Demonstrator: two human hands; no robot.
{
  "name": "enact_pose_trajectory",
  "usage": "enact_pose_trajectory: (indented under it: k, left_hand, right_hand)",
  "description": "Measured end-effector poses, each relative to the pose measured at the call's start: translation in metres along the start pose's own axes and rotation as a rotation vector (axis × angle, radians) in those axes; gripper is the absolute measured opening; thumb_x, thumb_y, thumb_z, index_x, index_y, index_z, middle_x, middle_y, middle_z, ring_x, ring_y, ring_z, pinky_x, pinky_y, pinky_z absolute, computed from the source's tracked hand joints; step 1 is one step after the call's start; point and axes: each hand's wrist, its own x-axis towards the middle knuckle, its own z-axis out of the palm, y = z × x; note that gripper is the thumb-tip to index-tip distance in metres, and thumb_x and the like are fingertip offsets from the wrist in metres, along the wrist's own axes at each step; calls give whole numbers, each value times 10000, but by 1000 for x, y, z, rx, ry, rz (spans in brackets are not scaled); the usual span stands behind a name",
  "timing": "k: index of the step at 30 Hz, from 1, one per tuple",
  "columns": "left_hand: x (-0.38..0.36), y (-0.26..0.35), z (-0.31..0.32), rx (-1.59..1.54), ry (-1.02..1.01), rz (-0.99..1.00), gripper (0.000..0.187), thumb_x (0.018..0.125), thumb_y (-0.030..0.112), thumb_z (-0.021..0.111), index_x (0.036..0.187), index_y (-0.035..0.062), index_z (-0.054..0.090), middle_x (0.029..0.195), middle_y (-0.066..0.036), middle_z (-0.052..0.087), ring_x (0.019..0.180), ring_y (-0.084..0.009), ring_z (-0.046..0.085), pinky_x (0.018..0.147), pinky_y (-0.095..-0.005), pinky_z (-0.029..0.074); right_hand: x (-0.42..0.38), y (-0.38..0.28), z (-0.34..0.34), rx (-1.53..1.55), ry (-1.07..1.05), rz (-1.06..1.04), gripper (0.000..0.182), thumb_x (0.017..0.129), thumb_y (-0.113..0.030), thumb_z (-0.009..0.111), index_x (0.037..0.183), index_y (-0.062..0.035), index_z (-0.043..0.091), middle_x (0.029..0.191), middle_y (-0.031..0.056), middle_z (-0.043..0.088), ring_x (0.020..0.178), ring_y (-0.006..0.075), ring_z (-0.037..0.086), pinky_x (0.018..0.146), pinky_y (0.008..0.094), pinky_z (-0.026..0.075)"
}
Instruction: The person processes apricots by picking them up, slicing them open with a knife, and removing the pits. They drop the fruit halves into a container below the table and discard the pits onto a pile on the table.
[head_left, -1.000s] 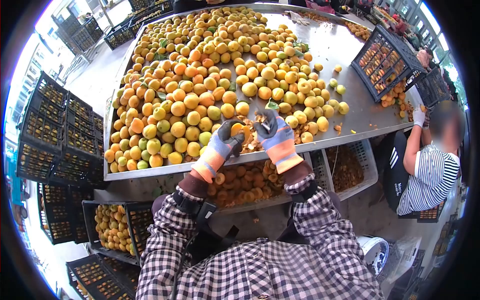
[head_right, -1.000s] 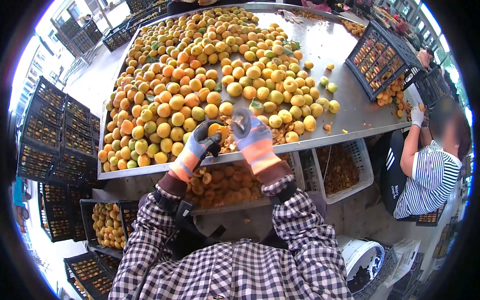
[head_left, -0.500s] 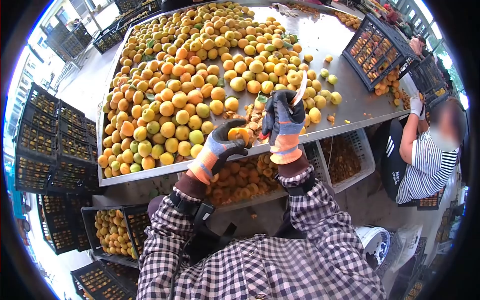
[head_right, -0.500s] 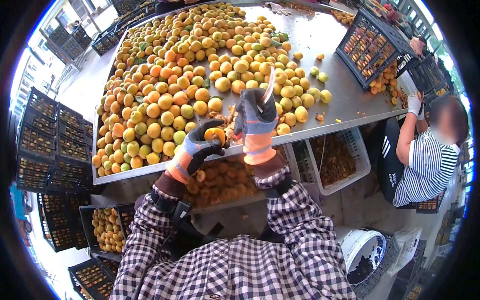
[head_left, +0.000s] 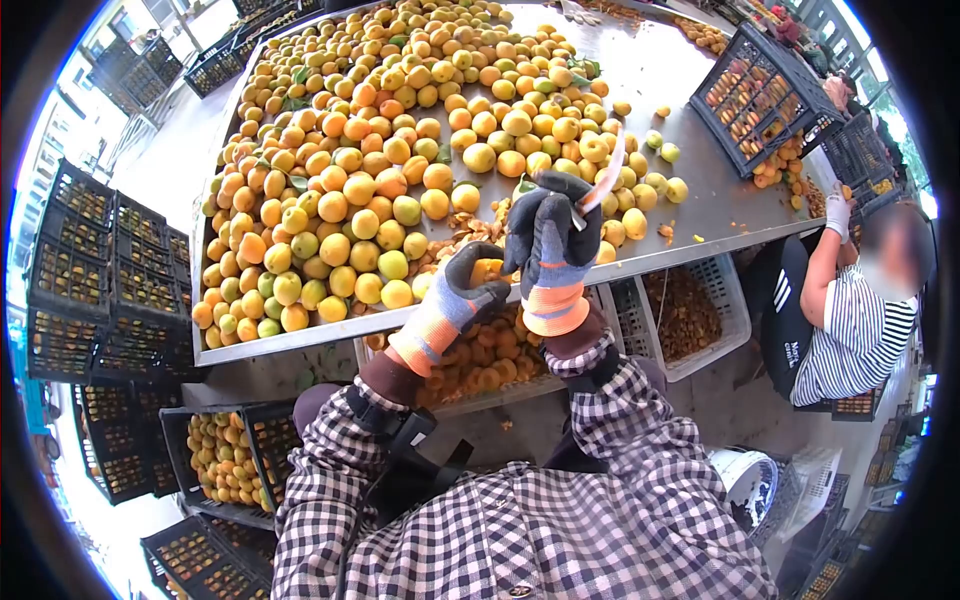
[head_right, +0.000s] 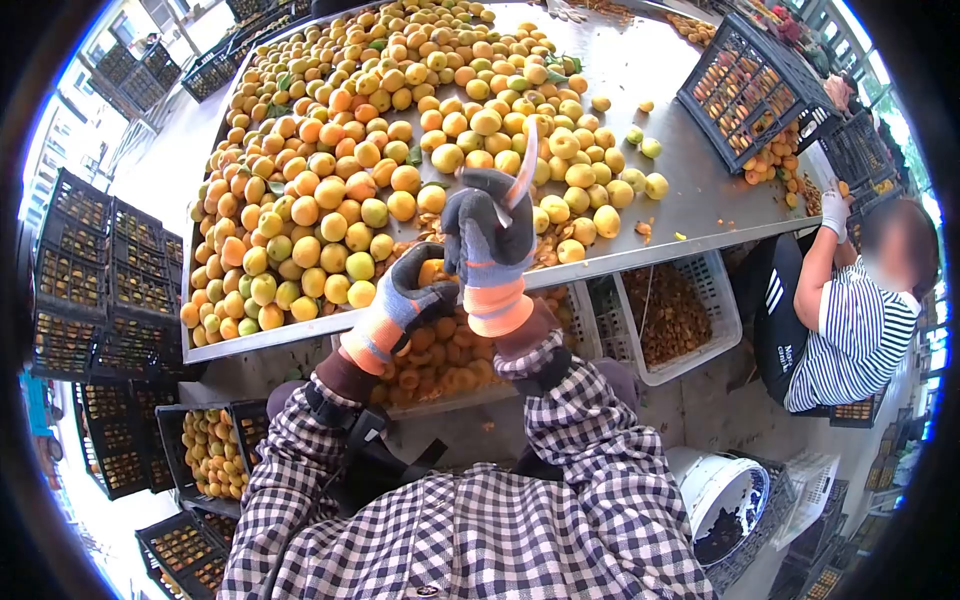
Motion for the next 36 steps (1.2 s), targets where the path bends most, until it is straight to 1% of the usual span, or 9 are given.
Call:
enact_pose_trajectory:
  k: [2,6,11,16,20,23,26,32,36]
  left_hand:
    - [-1,0,7,39,63,226,321,790,104,726,1075,36,596,977,-46,632,899,-126,585,813,-279,475]
    - [-5,2,11,8,75,94,401,778,113,765,1133,43,592,1047,-16,611,980,-106,548,873,-255,458]
    - [-7,-2,15,-6,125,173,351,784,73,721,1103,26,582,1040,-62,615,997,-130,543,898,-286,437]
    - [-8,-5,19,-18,209,231,345,783,27,690,1108,19,578,1054,-67,611,1022,-141,537,933,-286,417]
    - [-8,-5,25,-5,263,225,349,772,-7,676,1105,9,574,1067,-75,606,1033,-147,534,949,-286,409]
    - [-9,-8,26,17,298,230,348,764,-23,670,1096,10,570,1061,-76,606,1027,-149,538,946,-287,413]
    - [-8,-16,22,51,287,222,353,757,-33,667,1090,17,562,1045,-75,610,1011,-153,546,936,-290,424]
    - [-9,-16,20,51,242,209,371,753,-36,671,1098,27,554,1036,-70,614,990,-151,558,917,-289,441]
    - [-7,-20,26,70,332,247,394,751,-26,685,1119,30,554,1042,-71,614,1001,-148,552,925,-277,431]
  right_hand:
    - [0,4,0,66,-15,36,321,952,-165,591,1198,19,499,657,35,545,508,80,458,461,198,336]
    - [0,3,4,47,3,28,333,943,-158,597,1205,22,495,658,30,537,545,83,470,486,209,359]
    - [2,19,3,50,24,-17,343,932,-153,601,1205,24,493,684,30,541,560,82,480,507,213,376]
    - [-7,28,1,-164,-6,-75,229,919,-107,637,1133,-29,612,881,12,625,674,53,533,595,211,450]
    - [-6,31,0,-126,-11,-61,244,919,-128,646,1137,-24,611,885,8,630,671,55,538,590,204,448]
    - [-3,35,2,-182,2,-103,242,926,-117,624,1145,-21,581,826,12,612,622,58,509,546,197,417]
    - [5,19,13,65,144,81,241,945,-132,563,1155,-28,505,672,14,514,529,70,433,468,196,326]
    - [7,17,5,19,249,218,260,978,-229,519,1161,-44,527,613,-8,493,510,44,415,458,207,329]
    - [-8,36,4,-141,15,-109,227,922,-76,601,1144,-36,580,799,-12,585,633,54,511,555,213,418]
